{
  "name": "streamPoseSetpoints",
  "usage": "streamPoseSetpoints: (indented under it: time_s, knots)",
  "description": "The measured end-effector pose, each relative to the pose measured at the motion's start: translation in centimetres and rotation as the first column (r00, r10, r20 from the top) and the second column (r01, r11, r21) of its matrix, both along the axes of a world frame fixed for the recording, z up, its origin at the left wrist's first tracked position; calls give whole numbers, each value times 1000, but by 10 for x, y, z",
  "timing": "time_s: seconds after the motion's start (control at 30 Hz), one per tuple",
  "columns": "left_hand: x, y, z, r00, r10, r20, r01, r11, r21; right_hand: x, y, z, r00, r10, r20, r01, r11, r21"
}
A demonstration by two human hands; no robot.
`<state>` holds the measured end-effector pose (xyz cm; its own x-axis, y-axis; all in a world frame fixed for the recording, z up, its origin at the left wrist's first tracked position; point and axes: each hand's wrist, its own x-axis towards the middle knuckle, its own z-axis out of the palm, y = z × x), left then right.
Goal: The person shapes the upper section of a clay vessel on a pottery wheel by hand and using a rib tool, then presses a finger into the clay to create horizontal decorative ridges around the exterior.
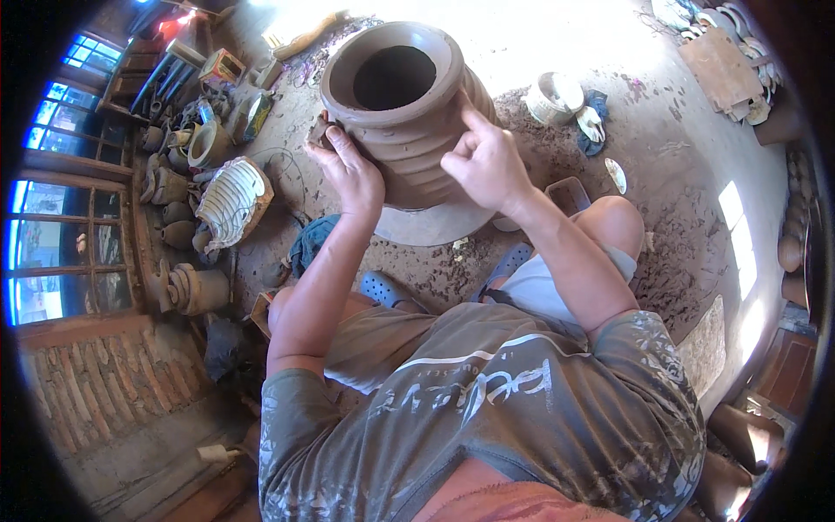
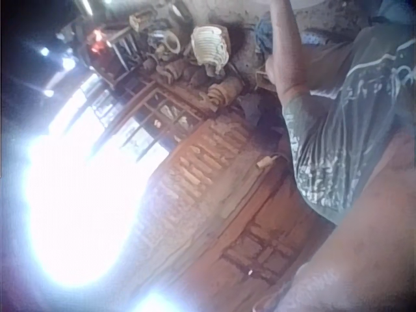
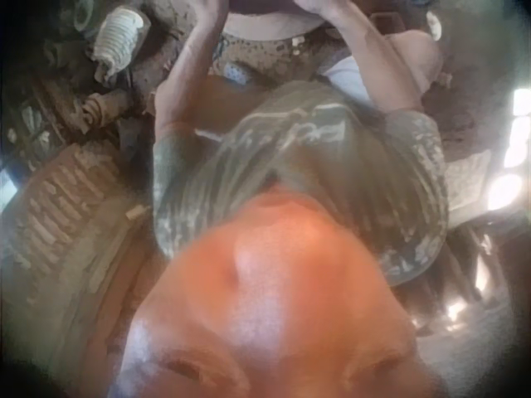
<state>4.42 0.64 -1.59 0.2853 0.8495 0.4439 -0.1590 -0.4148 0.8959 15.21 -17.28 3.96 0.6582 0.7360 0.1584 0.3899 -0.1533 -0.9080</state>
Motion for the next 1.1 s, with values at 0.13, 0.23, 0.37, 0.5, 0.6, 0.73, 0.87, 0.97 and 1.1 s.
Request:
streamPoseSetpoints:
  time_s: [0.13, 0.23, 0.37, 0.5, 0.6, 0.73, 0.87, 0.97, 1.1]
  knots:
    - [-3, -12, -3, 996, 63, -63, -62, 998, 17, -21, 2, -7, 997, 19, 76, -22, 999, 32]
    - [-5, -27, 8, 998, 6, -65, -10, 999, -53, -31, 2, -8, 996, 3, 84, -6, 999, 31]
    - [-5, -21, -8, 998, 33, -51, -37, 997, -64, -47, 6, -25, 973, 24, 230, -32, 999, 31]
    - [-19, -22, 11, 994, -70, -78, 56, 984, -167, -75, 11, -21, 936, 157, 314, -191, 978, 79]
    - [-29, -17, 31, 988, -81, 134, 120, 941, -317, -77, 1, -13, 917, 84, 389, -169, 967, 190]
    - [-62, -18, 40, 884, -455, -106, 445, 889, -104, -46, -14, 3, 855, -78, 512, -104, 943, 317]
    - [-65, -72, 60, 661, -743, -108, 635, 630, -447, -38, -30, 6, 706, 26, 707, -254, 942, 218]
    - [-63, -62, 41, 521, -830, -200, 701, 550, -454, -33, -42, -5, 688, 47, 724, -266, 945, 191]
    - [-58, -59, 39, 416, -849, -327, 700, 528, -481, -24, -49, -7, 624, 54, 779, -257, 956, 139]
